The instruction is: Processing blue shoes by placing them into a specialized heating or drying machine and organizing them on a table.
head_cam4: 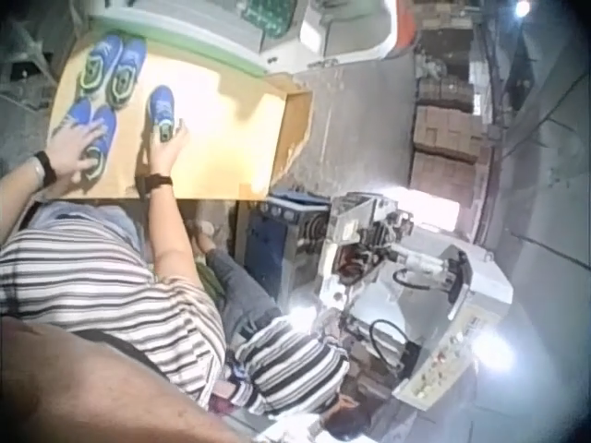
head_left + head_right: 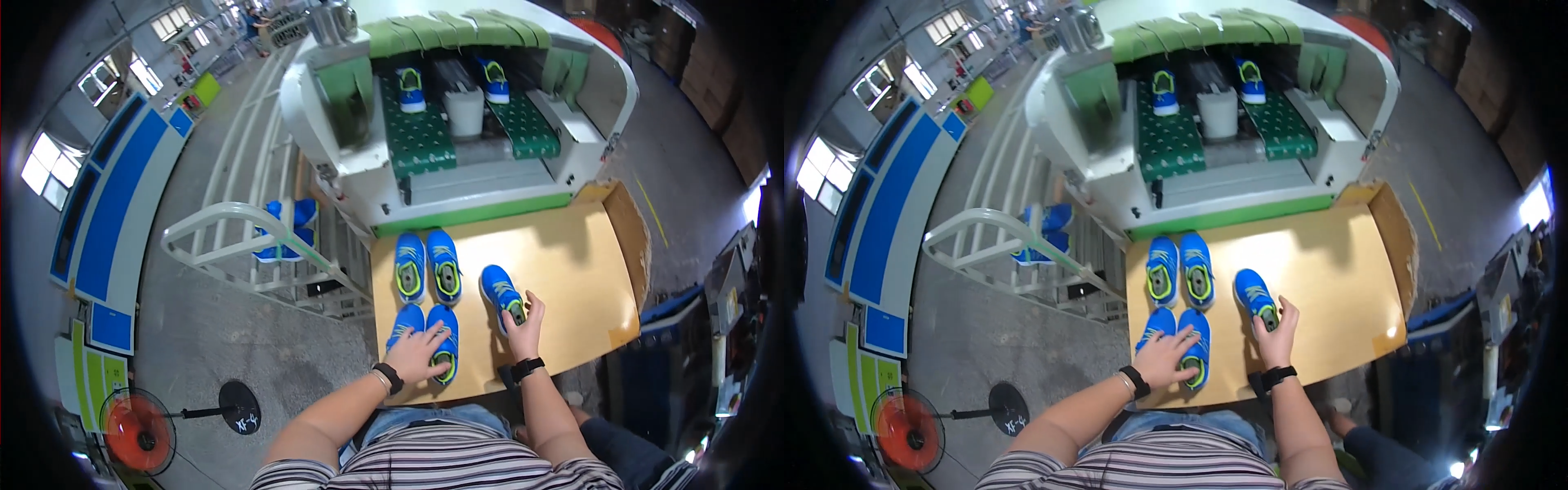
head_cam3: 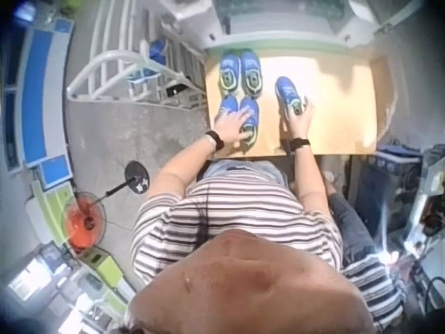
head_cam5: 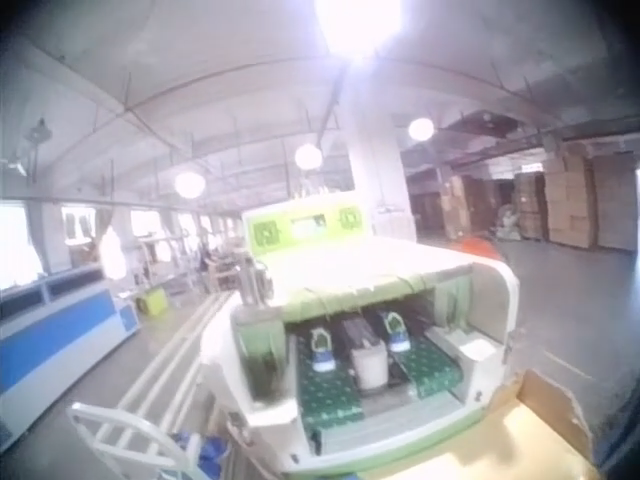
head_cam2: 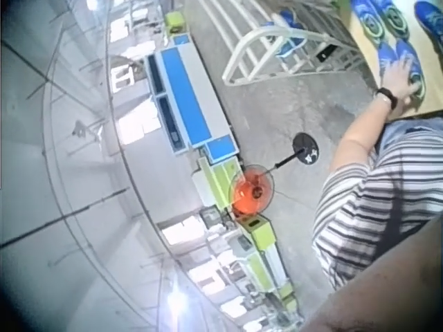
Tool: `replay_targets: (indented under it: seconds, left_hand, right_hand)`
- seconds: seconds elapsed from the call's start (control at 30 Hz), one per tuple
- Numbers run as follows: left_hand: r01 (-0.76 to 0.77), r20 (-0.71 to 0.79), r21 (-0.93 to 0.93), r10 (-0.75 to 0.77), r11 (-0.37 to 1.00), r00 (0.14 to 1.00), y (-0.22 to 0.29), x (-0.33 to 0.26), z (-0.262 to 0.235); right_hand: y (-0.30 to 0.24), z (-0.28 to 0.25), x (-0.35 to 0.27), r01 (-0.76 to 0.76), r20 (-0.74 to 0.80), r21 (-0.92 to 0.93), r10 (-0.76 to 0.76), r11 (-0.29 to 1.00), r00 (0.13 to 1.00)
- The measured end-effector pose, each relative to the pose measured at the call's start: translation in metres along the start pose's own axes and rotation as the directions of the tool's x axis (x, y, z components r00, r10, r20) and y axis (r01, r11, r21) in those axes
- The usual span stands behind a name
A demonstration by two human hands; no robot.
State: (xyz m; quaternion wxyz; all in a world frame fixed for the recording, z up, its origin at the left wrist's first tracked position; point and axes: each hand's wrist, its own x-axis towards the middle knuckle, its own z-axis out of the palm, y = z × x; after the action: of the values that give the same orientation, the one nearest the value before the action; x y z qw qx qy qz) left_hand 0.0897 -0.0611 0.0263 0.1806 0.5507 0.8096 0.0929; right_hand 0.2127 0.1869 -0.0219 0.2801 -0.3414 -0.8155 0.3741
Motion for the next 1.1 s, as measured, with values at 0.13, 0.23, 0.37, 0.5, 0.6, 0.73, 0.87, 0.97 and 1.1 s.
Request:
replay_targets:
  seconds: [0.13,0.23,0.37,0.5,0.6,0.73,0.87,0.97,1.1]
  left_hand:
    - [0.011,-0.009,-0.015,-0.012,1.000,1.000,0.003,0.000,-0.002]
    - [0.037,-0.085,-0.093,-0.045,0.995,0.995,0.000,-0.004,-0.008]
    - [0.233,-0.408,-0.371,-0.382,0.899,0.829,-0.009,-0.024,-0.010]
    - [0.389,-0.137,-0.622,-0.583,0.680,0.801,-0.034,-0.049,0.020]
    - [0.537,0.272,-0.758,-0.570,0.370,0.776,-0.034,-0.047,0.047]
    - [0.647,0.457,-0.726,-0.541,0.232,0.706,-0.012,-0.044,0.025]
    - [0.368,0.272,-0.922,-0.478,0.119,0.835,-0.025,-0.039,0.019]
    - [0.431,-0.024,-0.705,-0.627,0.563,0.779,-0.049,-0.026,0.024]
    - [0.327,-0.163,-0.643,-0.542,0.692,0.825,-0.036,0.003,-0.017]
  right_hand:
    - [-0.013,0.002,0.024,-0.092,0.240,-0.009,0.091,0.996,0.967]
    - [-0.007,-0.002,0.009,-0.060,0.299,-0.084,0.082,0.995,0.951]
    - [-0.031,-0.011,-0.037,-0.055,0.360,-0.154,0.108,0.987,0.927]
    - [-0.043,-0.008,-0.075,-0.011,0.429,-0.116,0.060,0.993,0.901]
    - [-0.047,-0.001,-0.087,0.070,0.448,-0.142,0.001,0.987,0.894]
    - [-0.041,0.000,-0.085,0.019,0.441,-0.133,0.042,0.991,0.897]
    - [-0.039,0.004,-0.082,0.006,0.408,-0.110,0.039,0.994,0.912]
    - [-0.037,0.008,-0.080,0.005,0.397,-0.102,0.036,0.995,0.917]
    - [-0.041,0.005,-0.082,-0.002,0.409,-0.064,0.028,0.998,0.912]
